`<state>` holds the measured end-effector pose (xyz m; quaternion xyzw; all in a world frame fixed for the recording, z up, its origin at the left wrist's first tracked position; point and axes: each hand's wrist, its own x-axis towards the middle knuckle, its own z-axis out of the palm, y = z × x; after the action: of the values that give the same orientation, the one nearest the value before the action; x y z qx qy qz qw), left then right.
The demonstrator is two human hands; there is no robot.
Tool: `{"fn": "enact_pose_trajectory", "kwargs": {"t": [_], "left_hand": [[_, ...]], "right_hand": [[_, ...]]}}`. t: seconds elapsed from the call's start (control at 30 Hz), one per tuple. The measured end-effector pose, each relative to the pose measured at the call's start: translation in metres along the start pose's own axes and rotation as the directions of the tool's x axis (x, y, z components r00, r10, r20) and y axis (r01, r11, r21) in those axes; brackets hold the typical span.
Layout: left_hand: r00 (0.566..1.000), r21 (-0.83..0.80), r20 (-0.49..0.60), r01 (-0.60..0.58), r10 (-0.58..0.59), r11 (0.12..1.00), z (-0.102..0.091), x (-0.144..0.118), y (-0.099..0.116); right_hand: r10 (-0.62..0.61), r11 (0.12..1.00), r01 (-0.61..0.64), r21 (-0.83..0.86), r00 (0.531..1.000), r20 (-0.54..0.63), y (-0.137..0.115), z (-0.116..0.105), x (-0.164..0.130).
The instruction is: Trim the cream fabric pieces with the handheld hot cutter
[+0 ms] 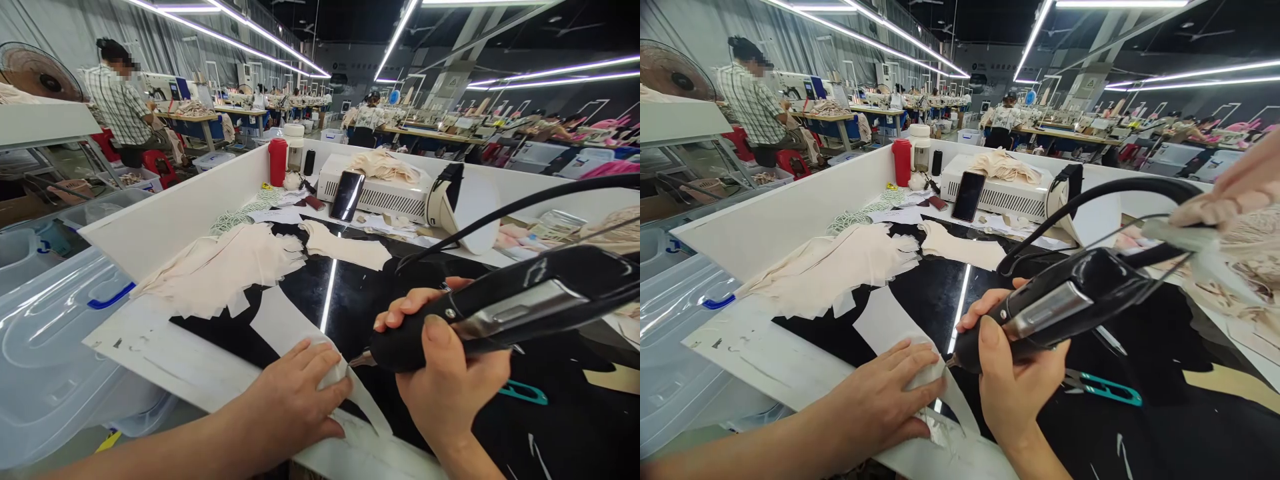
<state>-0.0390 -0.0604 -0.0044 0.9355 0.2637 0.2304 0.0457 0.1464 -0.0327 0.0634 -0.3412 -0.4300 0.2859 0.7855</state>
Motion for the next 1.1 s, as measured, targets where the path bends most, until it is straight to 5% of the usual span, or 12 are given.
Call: {"fn": "enact_pose_trajectory", "kwargs": {"t": [0.2, 0.37, 0.7, 1.1], "left_hand": [[1.000, -0.110, 0.014, 0.002, 0.000, 0.994, -0.017, 0.000, -0.017], [0.998, -0.020, 0.048, -0.048, 0.049, 0.999, -0.022, -0.005, -0.034], [0.988, 0.206, 0.122, 0.070, -0.097, 0.976, -0.019, 0.008, -0.011], [0.988, 0.267, 0.112, 0.073, -0.107, 0.961, -0.022, 0.005, -0.007]], "right_hand": [[-0.002, 1.000, 0.003, -0.008, 1.000, 0.023, 0.007, -0.003, 0.009], [0.022, 1.000, -0.022, 0.002, 0.999, -0.043, 0.003, 0.001, 0.024], [0.055, 0.997, -0.052, 0.055, 0.997, -0.049, -0.036, -0.012, 0.006], [0.022, 0.995, -0.025, 0.099, 0.999, 0.028, -0.022, -0.019, -0.007]]}}
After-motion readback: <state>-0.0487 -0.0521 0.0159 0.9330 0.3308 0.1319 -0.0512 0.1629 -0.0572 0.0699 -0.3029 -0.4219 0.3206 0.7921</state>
